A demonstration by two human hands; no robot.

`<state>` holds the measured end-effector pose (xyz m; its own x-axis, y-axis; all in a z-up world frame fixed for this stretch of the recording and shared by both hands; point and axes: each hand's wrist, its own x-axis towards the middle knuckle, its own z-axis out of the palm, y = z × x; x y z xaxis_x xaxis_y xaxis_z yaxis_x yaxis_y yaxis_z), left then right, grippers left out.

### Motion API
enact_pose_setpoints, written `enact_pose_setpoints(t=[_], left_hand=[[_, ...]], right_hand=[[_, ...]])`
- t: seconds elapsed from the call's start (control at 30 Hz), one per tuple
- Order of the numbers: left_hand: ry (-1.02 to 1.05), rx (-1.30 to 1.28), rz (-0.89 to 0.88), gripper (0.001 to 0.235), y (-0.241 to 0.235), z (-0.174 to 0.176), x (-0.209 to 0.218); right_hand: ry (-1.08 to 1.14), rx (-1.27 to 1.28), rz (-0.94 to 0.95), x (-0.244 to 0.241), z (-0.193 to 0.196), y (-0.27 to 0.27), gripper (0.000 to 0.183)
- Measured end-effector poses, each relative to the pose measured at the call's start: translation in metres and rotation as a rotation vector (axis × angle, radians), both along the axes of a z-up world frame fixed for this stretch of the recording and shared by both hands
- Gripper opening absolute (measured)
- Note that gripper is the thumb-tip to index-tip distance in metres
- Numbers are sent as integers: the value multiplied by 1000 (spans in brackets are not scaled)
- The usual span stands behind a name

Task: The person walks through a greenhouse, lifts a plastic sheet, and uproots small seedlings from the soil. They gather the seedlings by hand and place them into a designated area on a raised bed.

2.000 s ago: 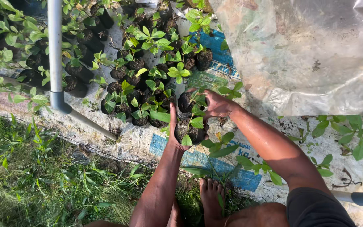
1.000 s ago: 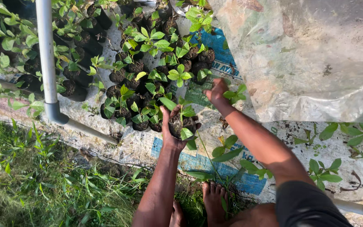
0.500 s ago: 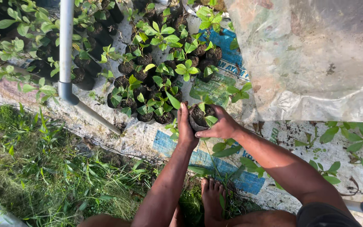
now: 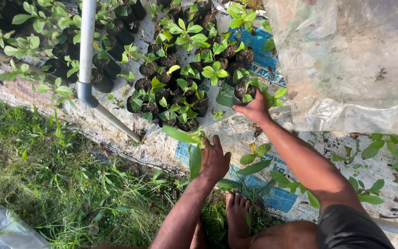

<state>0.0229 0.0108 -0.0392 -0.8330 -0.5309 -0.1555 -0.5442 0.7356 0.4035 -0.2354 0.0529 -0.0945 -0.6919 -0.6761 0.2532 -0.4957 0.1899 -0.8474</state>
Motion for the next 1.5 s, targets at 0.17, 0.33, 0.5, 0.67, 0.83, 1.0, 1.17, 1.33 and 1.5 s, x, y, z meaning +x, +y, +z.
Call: enact_pose_setpoints(t=[0.17,0.33,0.5,0.67,0.83,1.0,1.17,1.33,1.5], left_hand=[[-455,144,-47,28,1,-9,14],[-518,246,-120,22,-20,-9,42],[-577,269,-176,20,-35,-42,63],[-611,279,-103,14,-43,-82,78],[-558,292,-85,14,-52,-85,83],[-256,419,-148,40,-63,-38,61],[423,503,-41,35,-80,18,-1],[617,17,94,68,-124,45,-94],[390,-253,-27,83,-162,53,-141]], right_hand=[[87,90,60,-2,-22,-8,89],[198,48,117,-6,-39,-10,97],[202,148,38,-13,-54,-2,92],[96,126,-17,-16,-63,5,92],[-31,185,-157,-26,-68,-5,99],[43,422,-171,-37,-66,-14,94],[302,452,-369,-27,-17,-4,75],[510,31,-59,3,31,-37,22],[77,118,128,3,34,-82,14]])
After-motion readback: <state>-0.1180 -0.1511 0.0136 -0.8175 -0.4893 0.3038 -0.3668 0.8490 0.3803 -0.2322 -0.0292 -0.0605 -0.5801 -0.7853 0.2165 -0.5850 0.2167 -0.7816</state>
